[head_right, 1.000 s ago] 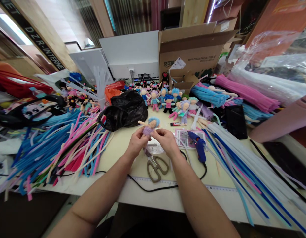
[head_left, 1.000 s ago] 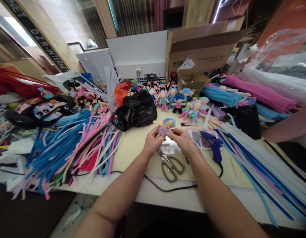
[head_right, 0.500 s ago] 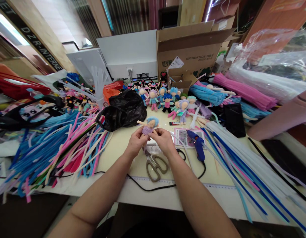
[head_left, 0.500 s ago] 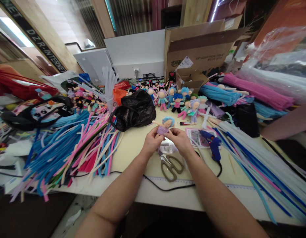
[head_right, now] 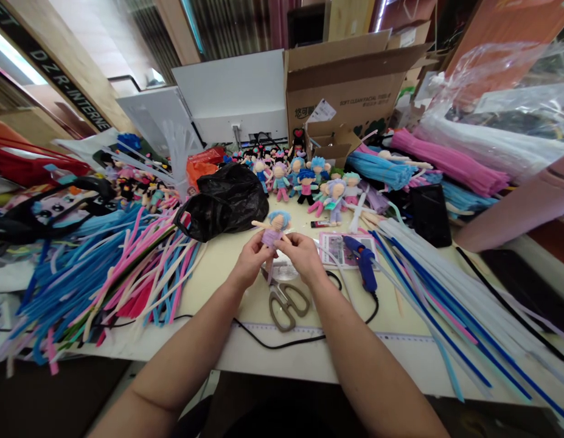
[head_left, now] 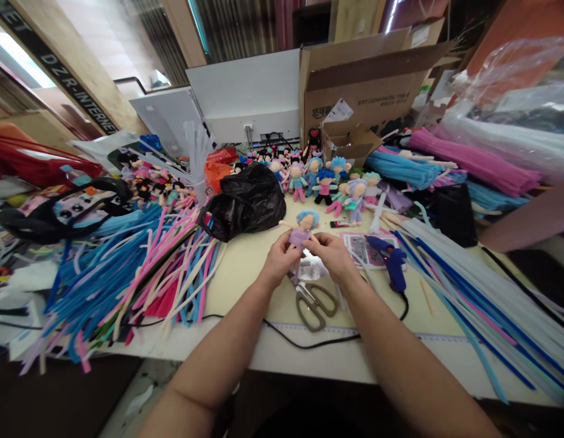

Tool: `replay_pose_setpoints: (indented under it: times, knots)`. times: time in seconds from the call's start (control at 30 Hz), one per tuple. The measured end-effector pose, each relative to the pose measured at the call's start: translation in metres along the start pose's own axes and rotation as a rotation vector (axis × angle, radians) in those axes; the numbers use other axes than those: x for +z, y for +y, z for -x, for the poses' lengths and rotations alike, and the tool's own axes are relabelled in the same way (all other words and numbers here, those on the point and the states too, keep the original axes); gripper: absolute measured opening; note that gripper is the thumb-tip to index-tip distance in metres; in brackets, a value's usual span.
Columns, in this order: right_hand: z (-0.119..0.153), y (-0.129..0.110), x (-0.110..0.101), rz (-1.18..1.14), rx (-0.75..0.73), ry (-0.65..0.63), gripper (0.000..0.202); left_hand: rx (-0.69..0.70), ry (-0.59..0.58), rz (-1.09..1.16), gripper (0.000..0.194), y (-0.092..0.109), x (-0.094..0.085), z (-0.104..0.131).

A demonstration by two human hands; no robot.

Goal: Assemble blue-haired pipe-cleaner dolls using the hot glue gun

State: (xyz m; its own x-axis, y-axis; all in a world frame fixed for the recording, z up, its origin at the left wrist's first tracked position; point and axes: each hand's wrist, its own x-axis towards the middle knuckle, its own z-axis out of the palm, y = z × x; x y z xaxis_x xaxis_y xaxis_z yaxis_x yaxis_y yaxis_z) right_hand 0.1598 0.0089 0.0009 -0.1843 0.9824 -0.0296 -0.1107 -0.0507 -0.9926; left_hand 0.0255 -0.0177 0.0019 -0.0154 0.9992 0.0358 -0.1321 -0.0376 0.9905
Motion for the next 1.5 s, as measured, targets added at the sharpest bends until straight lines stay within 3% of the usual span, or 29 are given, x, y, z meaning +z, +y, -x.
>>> replay_pose_setpoints:
  times: [0.27,0.6,0.8,0.97,1.27,1.5]
  knots:
    - [0.002,-0.002,0.001,0.057,0.062,-0.032,0.028,0.024,0.024,0.039,0.042,-0.006,0.0,-0.001]
    - [0.001,0.001,-0.001,0.064,0.027,-0.029,0.026,0.005,-0.053,0.088,0.043,-0.01,-0.003,-0.002]
    - [-0.001,-0.007,-0.009,-0.008,0.042,-0.016,0.038,-0.068,0.023,0.246,0.039,-0.003,-0.001,-0.002]
    - [-0.004,-0.006,-0.014,-0.026,0.025,0.012,0.031,-0.102,0.049,0.305,0.04,-0.001,-0.004,-0.003]
    - [-0.003,-0.006,-0.016,0.011,-0.161,0.09,0.03,-0.231,-0.065,0.477,0.039,0.003,-0.007,-0.001]
    - [-0.002,-0.013,-0.019,-0.211,-0.24,0.135,0.042,-0.299,-0.087,0.664,0.028,0.005,-0.01,0.0]
